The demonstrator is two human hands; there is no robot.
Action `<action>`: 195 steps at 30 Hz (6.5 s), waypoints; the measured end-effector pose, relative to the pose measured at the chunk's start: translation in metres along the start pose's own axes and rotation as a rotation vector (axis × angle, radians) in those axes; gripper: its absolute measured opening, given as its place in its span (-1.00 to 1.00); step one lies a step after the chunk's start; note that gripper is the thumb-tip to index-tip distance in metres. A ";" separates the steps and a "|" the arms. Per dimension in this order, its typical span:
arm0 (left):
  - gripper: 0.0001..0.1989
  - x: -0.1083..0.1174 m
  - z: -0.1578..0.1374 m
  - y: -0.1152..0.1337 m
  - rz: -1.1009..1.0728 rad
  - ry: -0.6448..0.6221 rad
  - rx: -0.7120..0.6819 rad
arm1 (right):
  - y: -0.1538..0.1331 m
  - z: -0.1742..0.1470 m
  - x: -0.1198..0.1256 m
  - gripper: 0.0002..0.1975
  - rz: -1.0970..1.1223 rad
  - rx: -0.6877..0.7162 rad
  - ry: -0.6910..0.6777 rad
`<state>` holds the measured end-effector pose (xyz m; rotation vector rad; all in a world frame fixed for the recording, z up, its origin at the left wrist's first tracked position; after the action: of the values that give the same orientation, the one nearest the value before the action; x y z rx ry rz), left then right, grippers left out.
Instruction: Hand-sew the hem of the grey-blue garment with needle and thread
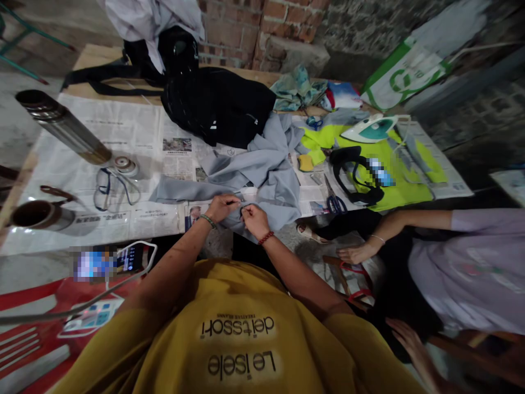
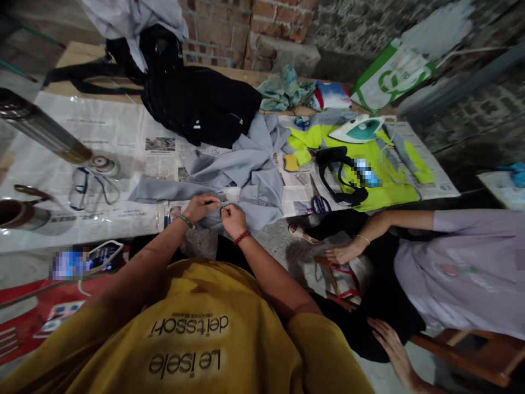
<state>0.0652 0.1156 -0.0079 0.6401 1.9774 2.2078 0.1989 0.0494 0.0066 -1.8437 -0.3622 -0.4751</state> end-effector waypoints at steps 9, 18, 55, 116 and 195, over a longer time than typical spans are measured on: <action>-0.71 -0.001 0.000 0.001 -0.011 -0.041 -0.046 | 0.003 0.003 -0.002 -0.74 0.009 0.018 0.063; -0.88 -0.006 -0.001 0.008 0.135 -0.107 -0.155 | -0.010 -0.006 0.017 -0.75 -0.145 0.013 -0.049; -0.94 0.001 -0.004 0.011 0.184 0.028 -0.263 | -0.009 0.046 0.012 -0.87 0.470 -0.210 -0.254; -0.91 -0.011 0.002 0.007 0.245 -0.088 -0.182 | -0.079 0.117 0.122 -0.82 -0.864 0.825 -0.044; -0.79 -0.010 -0.025 0.017 0.461 0.008 -0.396 | 0.066 -0.052 0.063 -0.71 -0.383 0.634 0.154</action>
<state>0.0678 0.0865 0.0050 1.1070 1.4255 2.7510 0.2774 -0.0198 -0.0029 -1.1162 -0.6786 -0.6684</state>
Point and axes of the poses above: each hand's wrist, its own z-axis towards the middle knuckle, its own x-axis out of the back of the hand, y = z × x, the point moved 7 cm from there along z, towards the middle knuckle
